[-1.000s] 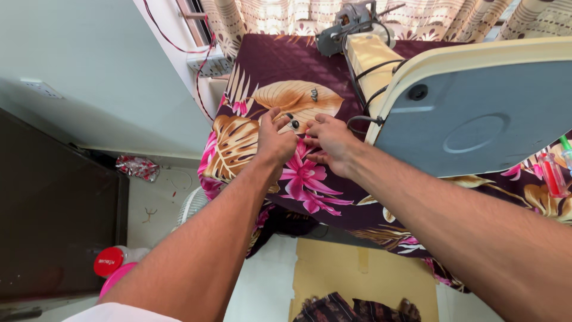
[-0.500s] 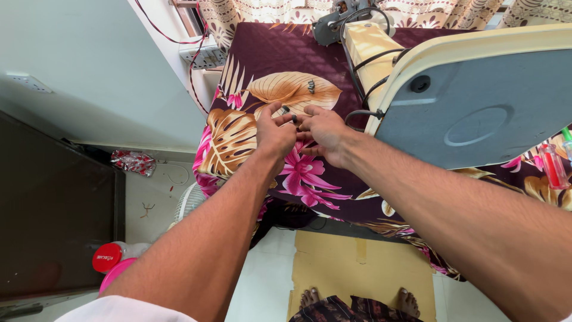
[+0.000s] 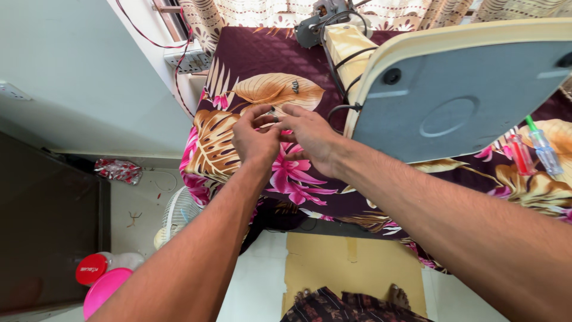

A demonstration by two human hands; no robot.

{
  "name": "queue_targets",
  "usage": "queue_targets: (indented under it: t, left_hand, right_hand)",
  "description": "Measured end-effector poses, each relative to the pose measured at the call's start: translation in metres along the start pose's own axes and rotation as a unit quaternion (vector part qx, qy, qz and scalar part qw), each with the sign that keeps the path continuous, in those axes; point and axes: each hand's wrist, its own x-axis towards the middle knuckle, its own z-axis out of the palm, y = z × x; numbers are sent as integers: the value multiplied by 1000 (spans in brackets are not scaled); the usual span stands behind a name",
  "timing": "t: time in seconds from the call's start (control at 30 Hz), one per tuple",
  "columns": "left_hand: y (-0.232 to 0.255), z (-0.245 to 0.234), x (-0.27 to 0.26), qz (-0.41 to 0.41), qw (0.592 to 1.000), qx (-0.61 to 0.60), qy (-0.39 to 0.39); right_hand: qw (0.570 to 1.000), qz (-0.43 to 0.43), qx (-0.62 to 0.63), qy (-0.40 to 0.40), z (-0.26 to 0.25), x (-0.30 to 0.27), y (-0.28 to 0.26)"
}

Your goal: The person assembles the base of an electric fan by inserting and tightening four black rubber feet into the underside of the fan base using a red-handled screwdriver. The fan base is placed on a floral tablecloth, and the person works methodically on each corner.

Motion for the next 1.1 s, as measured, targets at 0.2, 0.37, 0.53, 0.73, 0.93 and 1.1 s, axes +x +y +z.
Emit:
queue_targets:
  t: [0.2,0.37,0.53,0.73,0.93,1.1]
  left_hand:
    - [12,-8,-20,10,1000,-6,2]
    - [22,-9,-39,30,1000,-1,4]
    - [26,-5,-60,55,998,-19,1]
    - [33,8,-86,78,996,-26,-33]
    - [42,24,-109,123,988,-43,-78]
    - [43,31,-127,138,980,-72,-121]
  right_hand:
    - [999,-21,-25,-23,5,-28,-4]
    - [996,-41,-78,-3,1,-50,0]
    - [983,-104,-149,19,-9,-64,7]
    - [941,-177,-252,141,-27,-91,12]
    - [895,-190,-348,205,-49,-116,8]
    - [914,-178,-306,200,-69,-129,15]
